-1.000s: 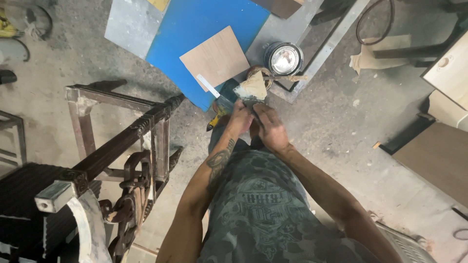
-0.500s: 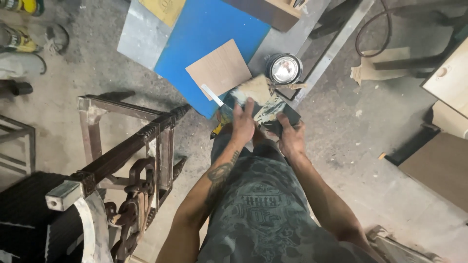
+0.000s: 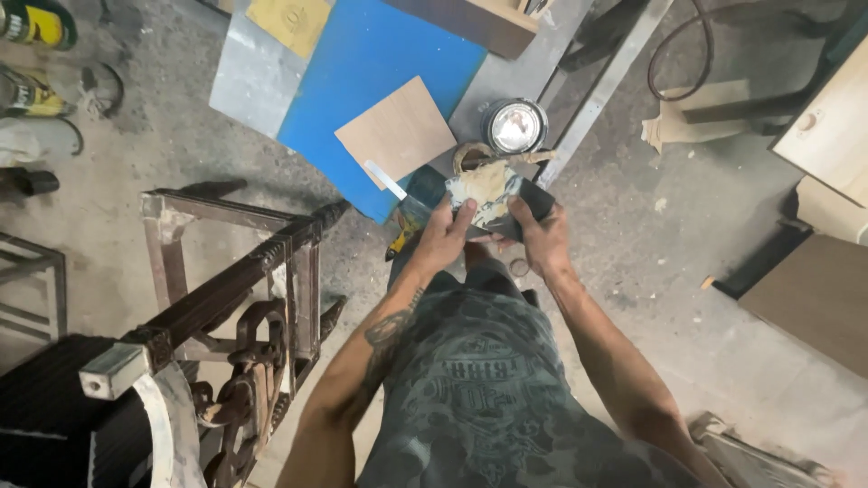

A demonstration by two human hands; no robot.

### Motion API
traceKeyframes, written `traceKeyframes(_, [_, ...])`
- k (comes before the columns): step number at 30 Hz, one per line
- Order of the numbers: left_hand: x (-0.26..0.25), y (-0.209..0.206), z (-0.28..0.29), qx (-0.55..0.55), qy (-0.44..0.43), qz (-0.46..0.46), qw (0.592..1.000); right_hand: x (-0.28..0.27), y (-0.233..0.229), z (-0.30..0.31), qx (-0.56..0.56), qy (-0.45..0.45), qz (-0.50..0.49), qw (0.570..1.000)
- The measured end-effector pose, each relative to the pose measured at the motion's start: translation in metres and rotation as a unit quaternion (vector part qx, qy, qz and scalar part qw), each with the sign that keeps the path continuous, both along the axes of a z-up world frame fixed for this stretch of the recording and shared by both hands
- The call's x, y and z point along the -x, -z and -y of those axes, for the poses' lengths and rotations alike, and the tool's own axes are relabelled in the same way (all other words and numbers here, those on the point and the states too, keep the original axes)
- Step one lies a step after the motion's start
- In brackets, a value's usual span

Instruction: Applying wood filler to a wooden chair frame and sanding it to a smooth finish.

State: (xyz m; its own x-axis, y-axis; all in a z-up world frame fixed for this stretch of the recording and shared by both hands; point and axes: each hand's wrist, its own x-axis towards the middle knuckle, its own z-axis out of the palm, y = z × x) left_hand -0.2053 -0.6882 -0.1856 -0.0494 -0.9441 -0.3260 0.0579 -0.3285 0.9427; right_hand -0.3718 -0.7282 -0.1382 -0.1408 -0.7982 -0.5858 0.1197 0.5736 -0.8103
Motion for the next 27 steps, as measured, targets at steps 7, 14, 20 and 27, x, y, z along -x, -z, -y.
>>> traceKeyframes(7, [-0.015,-0.013,0.014,0.001,0.152,0.006,0.988,0.018,-0.013,0.025,0.0,-0.204,-0.039,0.978])
traceKeyframes(14, [-0.034,-0.093,0.046,-0.119,0.241,-0.074,0.96,0.019,-0.054,0.045,0.007,-0.275,-0.007,0.961])
traceKeyframes(20, [-0.056,-0.087,0.047,-0.137,0.26,0.098,0.951,0.053,-0.065,0.061,0.266,-0.317,-0.105,0.904])
traceKeyframes(27, [-0.024,-0.09,0.054,-0.068,-0.023,-0.13,0.989,0.056,-0.073,0.068,0.414,-0.354,-0.2,0.815])
